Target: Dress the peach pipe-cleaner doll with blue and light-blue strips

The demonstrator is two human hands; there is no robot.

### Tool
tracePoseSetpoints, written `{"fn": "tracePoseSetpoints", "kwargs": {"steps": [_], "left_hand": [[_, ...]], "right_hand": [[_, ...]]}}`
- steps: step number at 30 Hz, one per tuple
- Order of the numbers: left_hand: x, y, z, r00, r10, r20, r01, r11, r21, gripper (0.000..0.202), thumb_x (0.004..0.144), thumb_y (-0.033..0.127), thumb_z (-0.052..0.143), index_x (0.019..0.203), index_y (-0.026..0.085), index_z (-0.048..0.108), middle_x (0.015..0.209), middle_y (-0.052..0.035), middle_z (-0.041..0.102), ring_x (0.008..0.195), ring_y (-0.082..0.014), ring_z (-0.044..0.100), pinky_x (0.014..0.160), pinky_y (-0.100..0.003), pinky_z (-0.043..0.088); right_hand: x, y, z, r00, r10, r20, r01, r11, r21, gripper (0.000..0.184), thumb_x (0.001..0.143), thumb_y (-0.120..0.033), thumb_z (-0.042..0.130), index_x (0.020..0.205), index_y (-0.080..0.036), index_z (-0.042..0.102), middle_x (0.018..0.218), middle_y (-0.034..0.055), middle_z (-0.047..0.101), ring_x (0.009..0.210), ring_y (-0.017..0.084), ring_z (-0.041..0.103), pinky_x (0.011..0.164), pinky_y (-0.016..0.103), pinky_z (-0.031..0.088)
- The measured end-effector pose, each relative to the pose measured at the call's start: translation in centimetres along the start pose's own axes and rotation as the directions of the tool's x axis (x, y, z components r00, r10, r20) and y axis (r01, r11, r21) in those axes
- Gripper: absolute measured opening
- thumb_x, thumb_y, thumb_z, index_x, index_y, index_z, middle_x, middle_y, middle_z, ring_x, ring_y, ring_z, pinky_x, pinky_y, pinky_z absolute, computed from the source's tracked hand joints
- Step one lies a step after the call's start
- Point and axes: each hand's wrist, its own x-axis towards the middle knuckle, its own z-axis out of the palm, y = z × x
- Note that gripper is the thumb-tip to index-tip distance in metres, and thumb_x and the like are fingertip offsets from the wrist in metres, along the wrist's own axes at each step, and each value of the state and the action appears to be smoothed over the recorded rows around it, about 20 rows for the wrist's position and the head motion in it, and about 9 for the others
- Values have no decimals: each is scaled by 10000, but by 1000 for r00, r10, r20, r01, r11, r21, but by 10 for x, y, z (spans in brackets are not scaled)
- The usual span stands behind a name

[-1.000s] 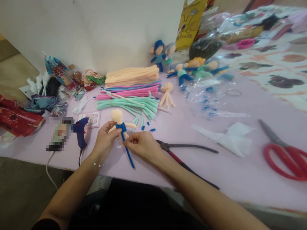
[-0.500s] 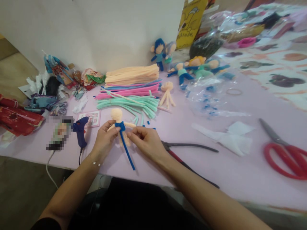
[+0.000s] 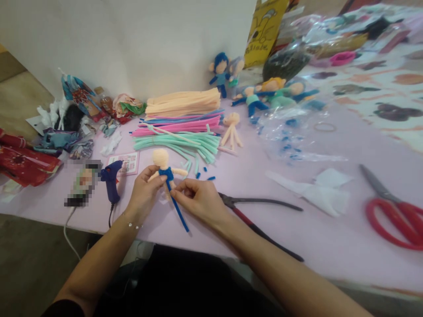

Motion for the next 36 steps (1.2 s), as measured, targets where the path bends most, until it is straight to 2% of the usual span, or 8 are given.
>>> {"fn": "tracePoseSetpoints", "kwargs": {"steps": [12, 22, 28, 33, 36], "left_hand": [[-2, -1, 0, 998, 58, 15, -59, 997, 53, 241, 536, 148, 718, 745, 181, 604, 712, 19, 654, 650, -125, 603, 677, -268, 473], [-4, 0, 2, 998, 53, 24, -54, 997, 57, 234, 525, 143, 720, 723, 180, 601, 707, 16, 656, 660, -137, 608, 691, -283, 474], [-4, 0, 2, 998, 53, 36, -54, 998, 36, 231, 532, 122, 722, 727, 175, 609, 717, 23, 662, 663, -123, 607, 689, -267, 463], [-3, 2, 4, 999, -33, 43, 35, 998, -51, 250, 537, 203, 753, 740, 170, 610, 690, 24, 649, 592, -116, 599, 650, -268, 450], [-3, 4, 5, 994, -84, 64, 91, 989, -113, 237, 580, 299, 743, 726, 167, 610, 651, 23, 629, 568, -106, 578, 625, -257, 436]], "right_hand": [[2, 4, 2, 1000, -3, 25, 4, 998, -63, 278, 707, -409, 574, 599, -160, 633, 466, -56, 341, 462, 85, 285, 461, 257, 214], [0, 6, 5, 1000, -3, 27, 5, 999, -51, 291, 720, -366, 560, 501, -179, 521, 475, -55, 333, 473, 86, 286, 462, 256, 229], [2, 5, 5, 1000, 9, 30, -8, 999, -44, 255, 712, -357, 585, 535, -174, 565, 464, -66, 309, 465, 79, 259, 457, 255, 196], [2, 4, 6, 1000, 20, 13, -19, 1000, -13, 297, 718, -337, 574, 479, -180, 490, 461, -63, 302, 462, 74, 253, 455, 255, 190], [0, 2, 5, 999, 33, 2, -33, 999, 27, 245, 709, -316, 563, 512, -178, 518, 470, -57, 339, 461, 77, 282, 449, 248, 206]]}}
